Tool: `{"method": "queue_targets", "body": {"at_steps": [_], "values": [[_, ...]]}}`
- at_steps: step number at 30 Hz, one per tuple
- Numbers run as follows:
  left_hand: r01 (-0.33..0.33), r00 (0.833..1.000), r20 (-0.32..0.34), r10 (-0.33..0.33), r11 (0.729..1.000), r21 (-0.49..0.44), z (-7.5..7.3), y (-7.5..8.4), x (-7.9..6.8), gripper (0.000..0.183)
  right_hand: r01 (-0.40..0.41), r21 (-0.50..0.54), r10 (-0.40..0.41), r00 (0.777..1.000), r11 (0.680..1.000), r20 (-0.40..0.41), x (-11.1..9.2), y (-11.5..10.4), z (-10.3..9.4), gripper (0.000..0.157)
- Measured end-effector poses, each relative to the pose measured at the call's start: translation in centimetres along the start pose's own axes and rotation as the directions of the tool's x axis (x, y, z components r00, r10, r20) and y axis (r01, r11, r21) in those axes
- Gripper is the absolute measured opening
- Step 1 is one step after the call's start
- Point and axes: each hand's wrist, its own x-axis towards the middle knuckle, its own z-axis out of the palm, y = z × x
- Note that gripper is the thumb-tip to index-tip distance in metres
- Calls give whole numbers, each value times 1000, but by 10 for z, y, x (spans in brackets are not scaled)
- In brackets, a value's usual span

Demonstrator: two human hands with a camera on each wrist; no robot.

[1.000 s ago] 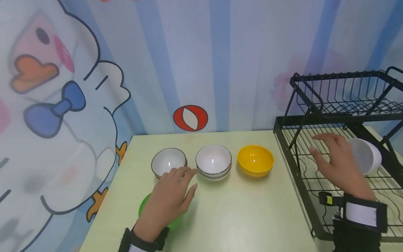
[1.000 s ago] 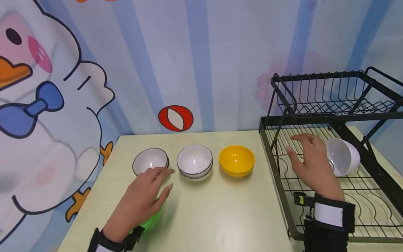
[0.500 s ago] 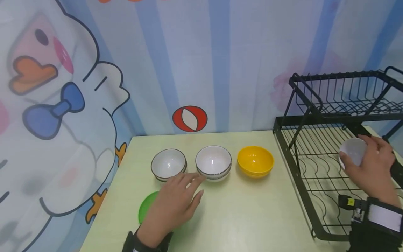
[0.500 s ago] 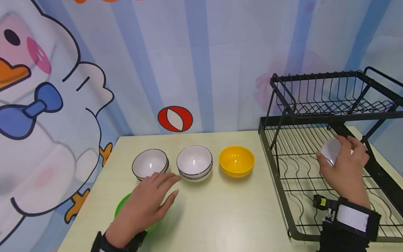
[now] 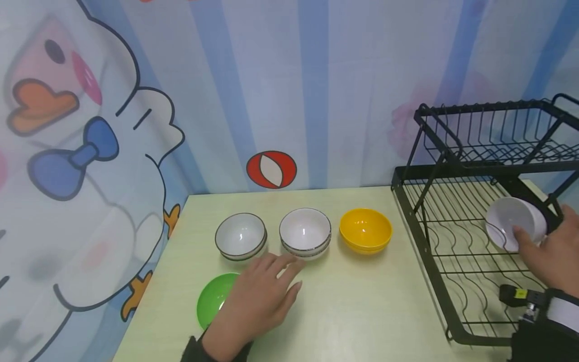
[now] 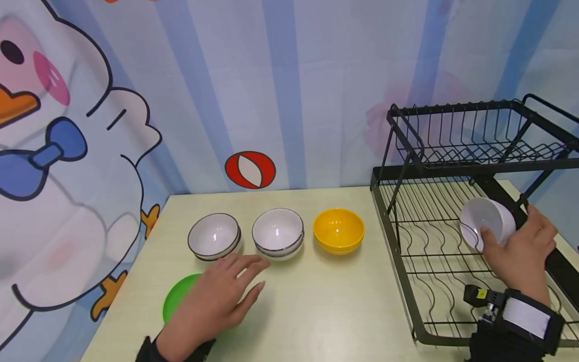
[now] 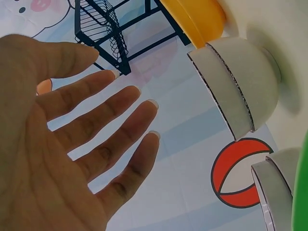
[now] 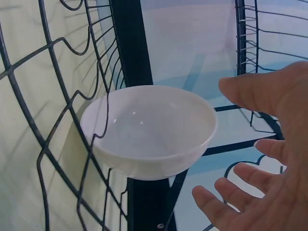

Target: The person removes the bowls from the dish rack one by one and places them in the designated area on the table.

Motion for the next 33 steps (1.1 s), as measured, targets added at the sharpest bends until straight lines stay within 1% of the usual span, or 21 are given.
{"method": "queue_targets", "body": {"at_steps": [3, 6, 9, 11, 12, 14, 15, 17, 19, 21, 23, 25, 28, 30, 33], "values": [[-12, 1000, -15, 12, 1000, 2, 0, 2, 0, 36, -24, 15, 24, 1000, 1000, 17, -1, 2, 1, 78], [-19, 1000, -22, 19, 1000, 0, 1, 4, -1, 36, -12, -11, 12, 999, 1000, 36, -3, 3, 1, 78], [-27, 999, -28, 27, 1000, 5, 1, 5, -1, 35, 45, -47, -43, 998, 998, 43, -2, 4, 2, 77], [-32, 999, -34, 33, 999, 15, 2, 6, -1, 35, 84, -52, -81, 995, 995, 55, 0, 6, 4, 76], [-35, 999, -36, 36, 999, 21, 2, 6, 0, 35, 102, -53, -98, 993, 993, 62, 2, 10, 7, 75], [-37, 999, -36, 37, 999, 24, 2, 7, 0, 35, 150, -43, -147, 987, 988, 64, 18, 35, 21, 75], [-37, 999, -33, 38, 999, 27, 2, 7, 0, 35, 171, -42, -167, 983, 984, 73, 22, 42, 25, 75], [-37, 999, -25, 38, 999, 27, 1, 7, 0, 36, 205, -44, -200, 975, 978, 93, 26, 51, 31, 73], [-37, 999, -20, 37, 999, 27, 1, 7, 1, 36, 230, -50, -223, 968, 972, 117, 27, 53, 32, 72], [-38, 999, -20, 38, 999, 29, 1, 7, 1, 36, 233, -52, -223, 964, 971, 147, 16, 33, 21, 69], [-39, 999, -23, 40, 999, 30, 0, 7, 2, 36, 235, -54, -225, 962, 970, 153, 12, 28, 18, 68], [-40, 999, -25, 40, 999, 32, 0, 7, 2, 36, 249, -59, -240, 961, 967, 137, 14, 30, 20, 66], [-39, 999, -24, 40, 999, 34, 0, 7, 3, 36, 244, -66, -236, 964, 967, 120, 18, 39, 24, 64], [-43, 999, -16, 44, 998, 39, 0, 8, 2, 35, 229, -70, -221, 970, 971, 105, 22, 45, 28, 63], [-52, 999, 11, 51, 998, 44, 1, 10, 2, 33, 198, -72, -190, 976, 978, 105, 26, 55, 34, 66]]}}
